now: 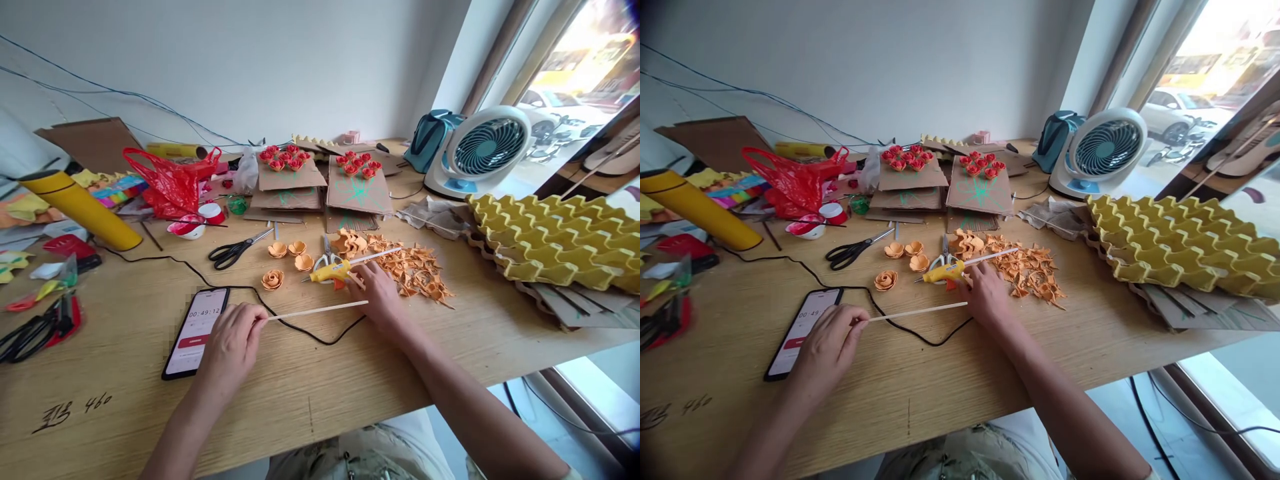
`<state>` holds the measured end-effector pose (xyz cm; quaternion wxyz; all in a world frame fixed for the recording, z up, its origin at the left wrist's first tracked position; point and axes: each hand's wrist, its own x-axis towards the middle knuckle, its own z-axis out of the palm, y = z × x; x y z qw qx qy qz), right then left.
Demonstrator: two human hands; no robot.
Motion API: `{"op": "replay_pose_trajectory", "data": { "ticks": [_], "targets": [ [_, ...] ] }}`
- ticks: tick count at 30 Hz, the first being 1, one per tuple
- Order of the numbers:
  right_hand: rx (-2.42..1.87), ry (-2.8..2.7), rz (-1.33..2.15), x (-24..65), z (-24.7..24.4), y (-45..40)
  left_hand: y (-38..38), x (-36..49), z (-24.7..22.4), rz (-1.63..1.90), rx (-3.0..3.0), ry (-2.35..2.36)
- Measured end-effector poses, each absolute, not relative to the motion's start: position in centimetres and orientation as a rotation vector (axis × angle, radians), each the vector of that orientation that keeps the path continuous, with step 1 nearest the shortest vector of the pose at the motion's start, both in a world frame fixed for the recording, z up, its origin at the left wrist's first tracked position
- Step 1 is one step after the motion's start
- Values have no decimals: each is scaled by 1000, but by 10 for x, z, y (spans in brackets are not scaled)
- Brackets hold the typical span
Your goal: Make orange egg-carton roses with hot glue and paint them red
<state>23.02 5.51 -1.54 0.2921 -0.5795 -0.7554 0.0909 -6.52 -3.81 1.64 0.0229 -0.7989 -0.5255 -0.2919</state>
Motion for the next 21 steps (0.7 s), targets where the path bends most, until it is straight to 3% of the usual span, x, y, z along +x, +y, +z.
{"op": "replay_pose_trajectory", "data": {
  "ticks": [3, 7, 9, 16, 21],
  "targets": [
    [-1212, -1895, 481, 241, -9, 47, -28, -43, 21, -972, -2492, -1685],
    [-734, -1824, 1152, 244, 6, 29, -16, -9, 29, -1075, -2527, -1687],
    [-653, -1710, 1316, 243, 11, 23, -12, 7, 31, -1069, -2568, -1648],
    [-647, -1513, 1330, 252, 12, 22, 6, 18, 38, -1170, -2715, -1595],
    [-662, -1406, 1120, 262, 11, 21, 57, -35, 48, -1145, -2185, -2152]
  ]
}}
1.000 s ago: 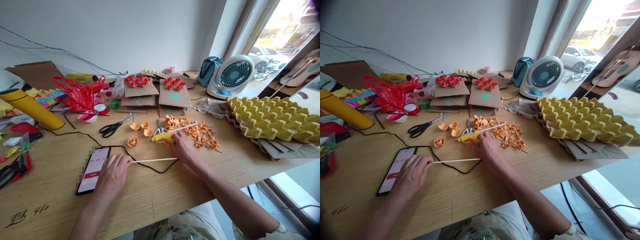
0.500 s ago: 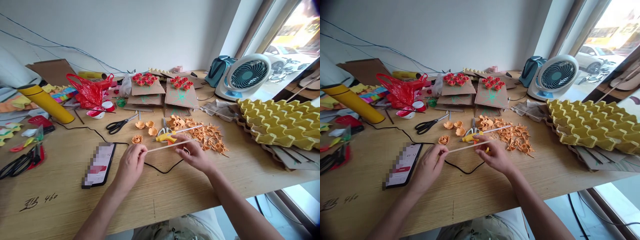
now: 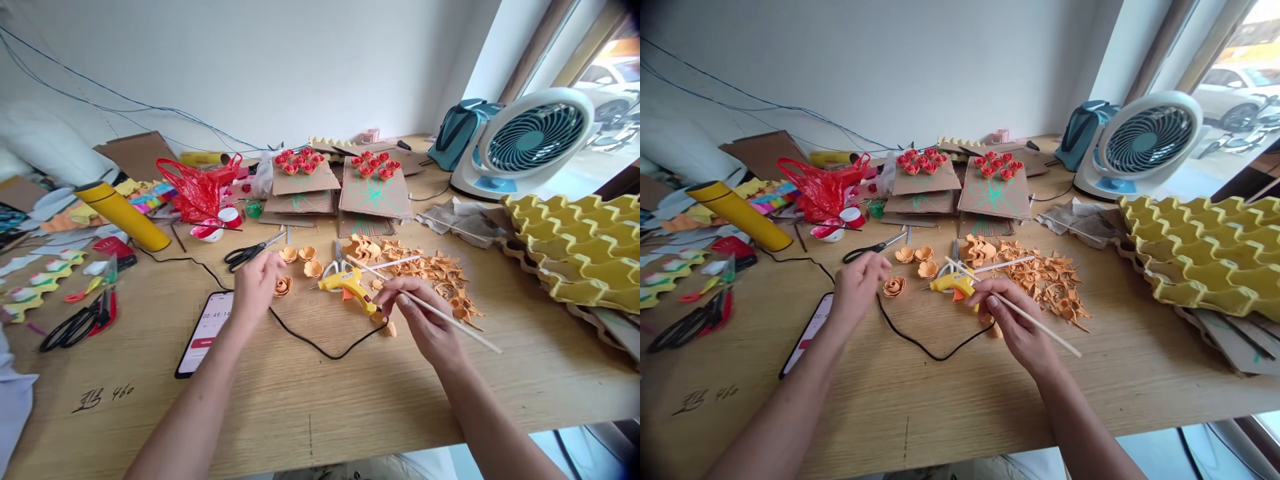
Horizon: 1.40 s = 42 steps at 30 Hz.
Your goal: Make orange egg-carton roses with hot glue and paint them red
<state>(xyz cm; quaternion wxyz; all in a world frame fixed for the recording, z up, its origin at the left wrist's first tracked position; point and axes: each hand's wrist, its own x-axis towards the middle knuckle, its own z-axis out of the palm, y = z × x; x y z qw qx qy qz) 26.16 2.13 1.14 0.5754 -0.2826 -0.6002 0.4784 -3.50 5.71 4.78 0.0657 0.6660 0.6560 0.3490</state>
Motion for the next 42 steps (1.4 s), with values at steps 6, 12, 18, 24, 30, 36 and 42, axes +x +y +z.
{"op": "replay_pose_trajectory", "data": {
  "ticks": [6, 12, 18, 24, 30, 36, 42],
  "targets": [
    [-612, -1607, 1293, 262, 21, 16, 120, -71, 34, 770, 2119, 2093],
    [-585, -1395, 1358, 258, 15, 20, 138, -46, 29, 570, 2259, 1905],
    [-732, -1162, 1284, 250, 15, 27, 131, -30, 32, 417, 2282, 1968],
    [-769, -1213, 1259, 248, 18, 24, 120, -11, 33, 283, 2232, 2197],
    [-779, -1270, 1275, 247, 20, 21, 124, -2, 25, 206, 2133, 2317],
    [-769, -1296, 1281, 247, 20, 21, 125, -3, 26, 208, 2165, 2337],
    [-747, -1294, 1296, 246, 19, 21, 123, -1, 35, 148, 2229, 2315]
  ]
}}
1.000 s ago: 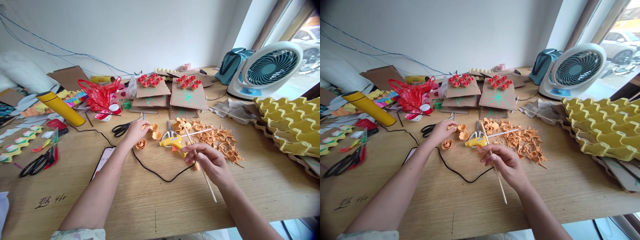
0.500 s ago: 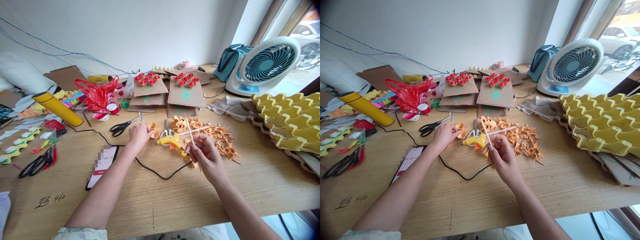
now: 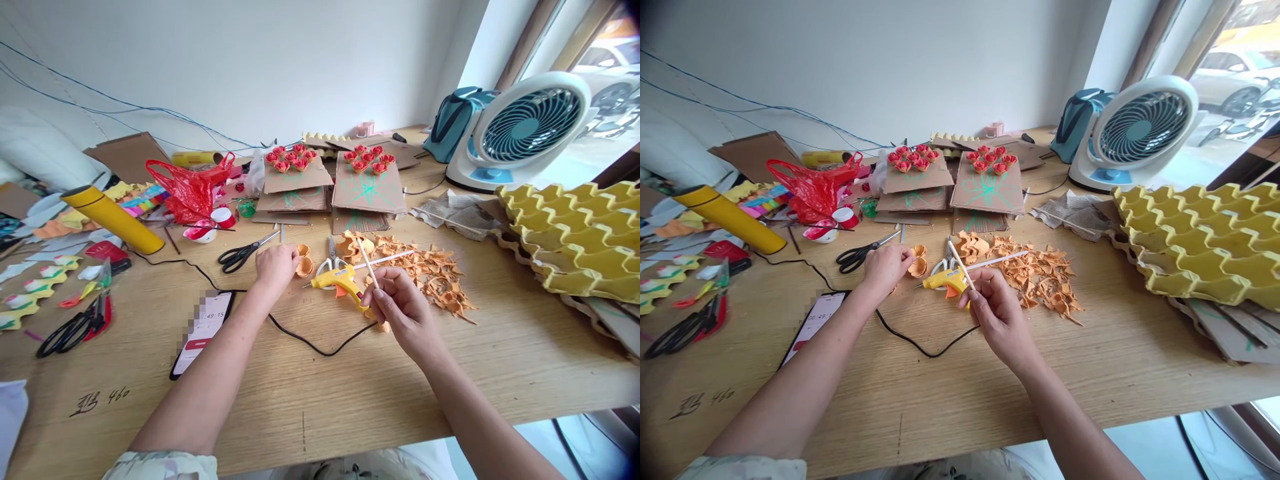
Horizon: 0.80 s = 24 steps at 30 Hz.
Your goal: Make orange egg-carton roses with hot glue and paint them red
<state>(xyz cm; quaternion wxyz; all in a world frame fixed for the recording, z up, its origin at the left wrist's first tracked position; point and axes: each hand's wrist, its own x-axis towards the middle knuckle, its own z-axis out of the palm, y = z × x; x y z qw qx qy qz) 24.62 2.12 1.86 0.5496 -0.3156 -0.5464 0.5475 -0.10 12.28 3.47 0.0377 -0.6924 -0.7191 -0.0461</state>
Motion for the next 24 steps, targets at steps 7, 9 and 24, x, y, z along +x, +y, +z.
{"op": "replay_pose_trajectory", "data": {
  "ticks": [7, 9, 24],
  "targets": [
    [-737, -1292, 1304, 246, 16, 22, 124, -2, 41, -20, -2212, -2150],
    [-734, -1291, 1300, 246, 15, 22, 126, -2, 41, 3, -2221, -2150],
    [-734, -1298, 1301, 247, 16, 22, 126, -9, 44, 16, -2259, -2184]
  ]
}}
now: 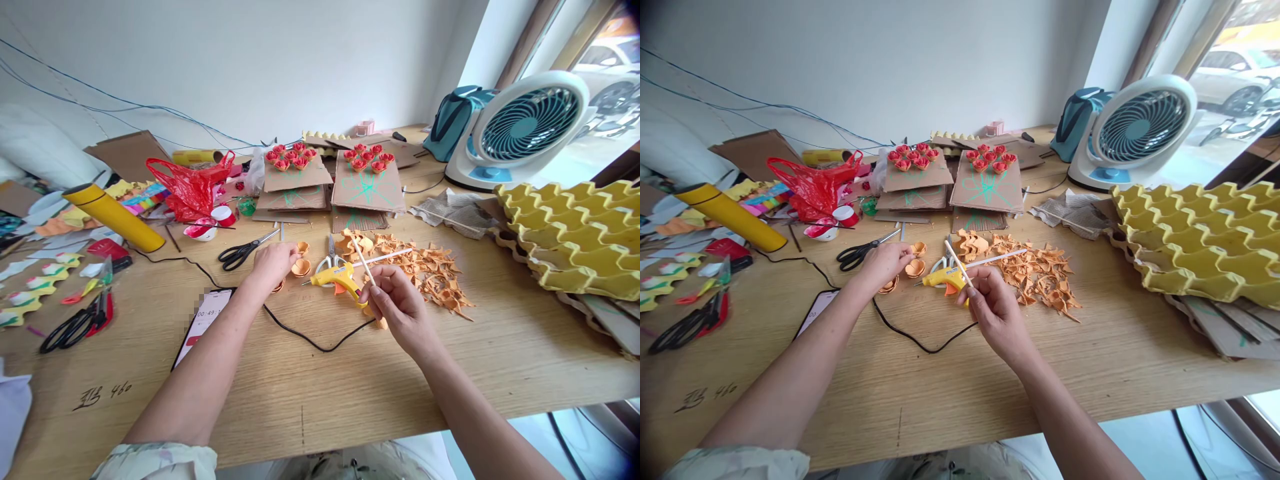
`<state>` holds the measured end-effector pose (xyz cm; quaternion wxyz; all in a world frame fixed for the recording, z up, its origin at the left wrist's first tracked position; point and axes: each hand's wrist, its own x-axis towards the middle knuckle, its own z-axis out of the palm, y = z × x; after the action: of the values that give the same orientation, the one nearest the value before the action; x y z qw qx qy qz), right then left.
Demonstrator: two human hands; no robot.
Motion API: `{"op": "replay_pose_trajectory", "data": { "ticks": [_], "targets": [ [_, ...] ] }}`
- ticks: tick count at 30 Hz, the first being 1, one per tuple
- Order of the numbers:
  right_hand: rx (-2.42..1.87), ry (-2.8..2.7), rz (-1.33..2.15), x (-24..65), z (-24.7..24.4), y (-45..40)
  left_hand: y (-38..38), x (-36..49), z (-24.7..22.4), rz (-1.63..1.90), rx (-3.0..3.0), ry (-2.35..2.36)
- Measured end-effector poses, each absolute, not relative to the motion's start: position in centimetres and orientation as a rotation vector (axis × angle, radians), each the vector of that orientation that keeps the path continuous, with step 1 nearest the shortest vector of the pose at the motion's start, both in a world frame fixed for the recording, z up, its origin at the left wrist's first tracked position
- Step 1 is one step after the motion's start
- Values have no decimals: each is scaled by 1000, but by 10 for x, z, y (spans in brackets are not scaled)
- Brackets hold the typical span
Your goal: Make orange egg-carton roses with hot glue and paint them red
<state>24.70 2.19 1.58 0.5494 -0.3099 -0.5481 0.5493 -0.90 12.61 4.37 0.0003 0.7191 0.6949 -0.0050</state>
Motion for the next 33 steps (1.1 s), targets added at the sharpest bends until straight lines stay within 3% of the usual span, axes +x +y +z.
{"op": "replay_pose_trajectory", "data": {
  "ticks": [10, 33],
  "targets": [
    [-759, -1310, 1263, 247, 14, 22, 91, -30, 30, 141, 2552, 1794],
    [-783, -1316, 1276, 243, 11, 22, 101, -40, 24, 183, 2882, 1616]
  ]
}}
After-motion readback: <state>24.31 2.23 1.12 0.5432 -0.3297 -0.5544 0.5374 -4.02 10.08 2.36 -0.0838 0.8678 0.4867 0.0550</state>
